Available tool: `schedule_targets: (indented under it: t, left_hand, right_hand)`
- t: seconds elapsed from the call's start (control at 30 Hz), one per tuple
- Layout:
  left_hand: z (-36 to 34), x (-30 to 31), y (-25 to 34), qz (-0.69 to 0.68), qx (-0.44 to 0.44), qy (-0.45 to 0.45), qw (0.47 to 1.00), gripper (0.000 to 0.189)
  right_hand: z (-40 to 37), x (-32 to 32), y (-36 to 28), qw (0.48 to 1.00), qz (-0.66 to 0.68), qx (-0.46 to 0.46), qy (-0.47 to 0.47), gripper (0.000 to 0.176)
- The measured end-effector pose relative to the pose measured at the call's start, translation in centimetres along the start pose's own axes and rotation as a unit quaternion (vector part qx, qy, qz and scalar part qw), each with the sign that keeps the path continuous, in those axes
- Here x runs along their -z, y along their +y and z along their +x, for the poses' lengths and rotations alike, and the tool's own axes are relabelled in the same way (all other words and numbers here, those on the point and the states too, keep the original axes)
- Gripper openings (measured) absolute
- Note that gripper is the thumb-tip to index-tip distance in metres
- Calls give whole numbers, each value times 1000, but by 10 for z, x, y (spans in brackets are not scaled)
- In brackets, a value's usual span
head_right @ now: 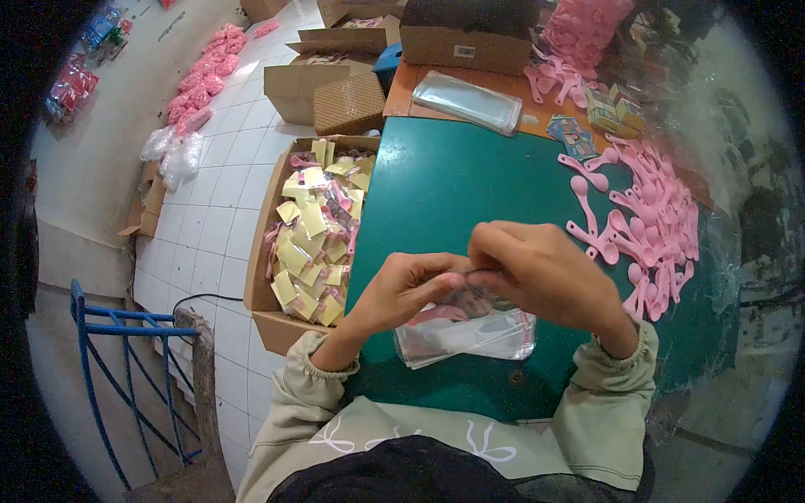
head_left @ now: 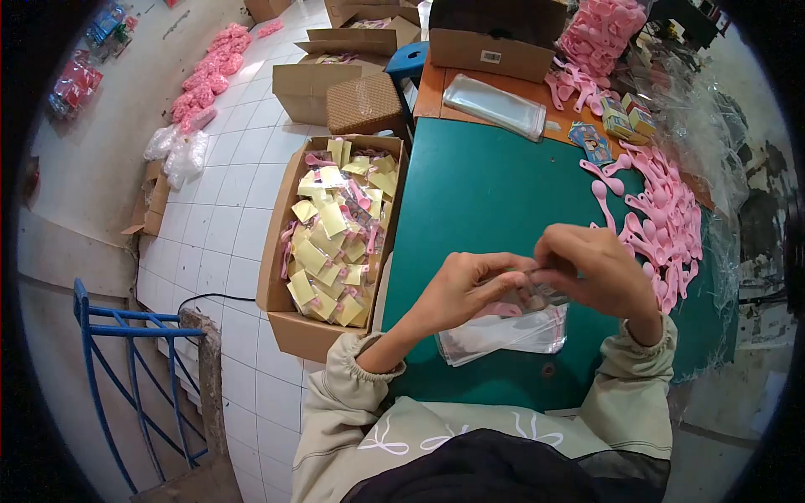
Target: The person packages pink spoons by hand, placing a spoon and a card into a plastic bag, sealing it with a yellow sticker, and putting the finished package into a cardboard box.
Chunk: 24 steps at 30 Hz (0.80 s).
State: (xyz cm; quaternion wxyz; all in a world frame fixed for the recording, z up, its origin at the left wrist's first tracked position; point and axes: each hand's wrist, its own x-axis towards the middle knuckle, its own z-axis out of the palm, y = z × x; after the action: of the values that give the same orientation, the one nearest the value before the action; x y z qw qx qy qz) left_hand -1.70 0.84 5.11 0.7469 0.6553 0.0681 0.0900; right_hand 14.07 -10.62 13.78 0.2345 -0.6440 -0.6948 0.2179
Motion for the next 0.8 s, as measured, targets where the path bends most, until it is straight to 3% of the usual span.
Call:
schedule_targets:
  t: [0.1,0.23,0.33,0.4,0.43,0.5,0.57,0.67,0.8]
  left_hand:
    - [-3,-3,-13,47,-21,38,998,39]
    - [-11,-2,-8,182,34,40,982,55]
    - [-16,-6,-18,210,33,49,976,60]
    - [-23,-1,-20,214,19,51,975,61]
    - [-26,8,-24,207,25,25,978,59]
    - [-34,29,-35,194,39,-32,980,56]
    - [-42,33,-39,132,33,-25,990,54]
    - [-48,30,-39,75,56,-2,996,54]
    - [-50,27,-39,20,79,33,996,59]
  right_hand:
    - [0,-17,9,999,42,-23,-21,22]
    - [-5,-29,17,994,90,11,-57,18]
    - [-14,-44,28,991,123,-39,-39,15]
    - [-22,-48,28,970,209,-122,-10,17]
    - [-26,-49,30,954,251,-163,5,19]
    - [-35,-51,42,958,207,-194,43,20]
    - [-41,-56,46,948,206,-234,69,18]
    - [-44,-66,43,880,418,-210,87,14]
    - [-52,-65,46,875,414,-250,23,11]
